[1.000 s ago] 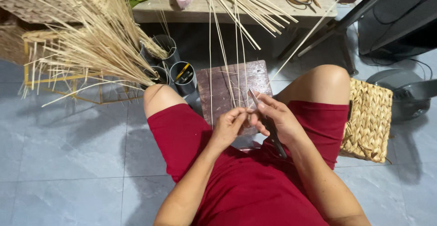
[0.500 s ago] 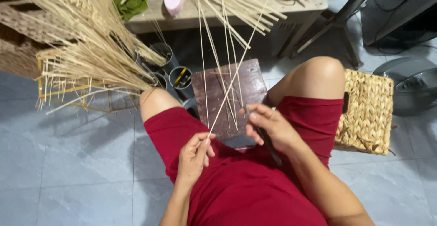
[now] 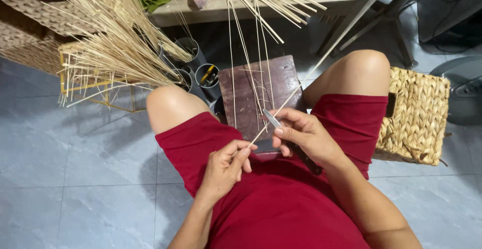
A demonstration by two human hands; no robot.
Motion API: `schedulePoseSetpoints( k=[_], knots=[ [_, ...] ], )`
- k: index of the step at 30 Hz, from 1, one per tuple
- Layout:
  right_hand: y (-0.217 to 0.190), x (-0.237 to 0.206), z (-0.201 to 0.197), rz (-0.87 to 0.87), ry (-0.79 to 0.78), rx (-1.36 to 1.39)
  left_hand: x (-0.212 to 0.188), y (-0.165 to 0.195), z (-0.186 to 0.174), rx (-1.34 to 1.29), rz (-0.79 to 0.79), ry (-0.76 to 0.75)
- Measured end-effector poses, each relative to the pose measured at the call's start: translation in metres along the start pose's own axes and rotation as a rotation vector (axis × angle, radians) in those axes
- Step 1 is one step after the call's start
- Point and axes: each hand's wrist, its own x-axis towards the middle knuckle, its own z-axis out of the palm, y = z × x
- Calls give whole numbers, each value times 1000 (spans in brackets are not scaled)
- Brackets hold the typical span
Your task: The person sits on a low stool with a wooden board on their lap and splits thin bamboo strips into narrower slivers using a small knife, drawing each strip against the blade and setting finished slivers on the board with a pile of bamboo strips nearby.
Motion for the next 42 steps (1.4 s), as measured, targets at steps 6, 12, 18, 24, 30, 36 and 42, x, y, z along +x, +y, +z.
schedulePoseSetpoints(
  k=[6, 12, 18, 24, 30, 36, 42],
  knots=[
    [-2, -5, 20, -42, -146, 16, -5, 20, 1, 32, 71, 71],
    [-7, -7, 33, -78, -138, 78, -1, 33, 1, 136, 259, 157],
    [-15, -12, 20, -135, 8, 50, -17, 38, -16, 176, 185, 138],
    [-23, -23, -1, -228, 92, 92, -33, 34, -35, 259, 174, 122],
    [-23, -34, -33, -343, 218, 125, -45, 25, -53, 278, 112, 115],
    [-28, -46, -69, -444, 394, 155, -55, 17, -71, 282, 22, 102],
    [-25, -47, -82, -417, 381, 73, -60, 16, -81, 319, -32, 55]
  ],
)
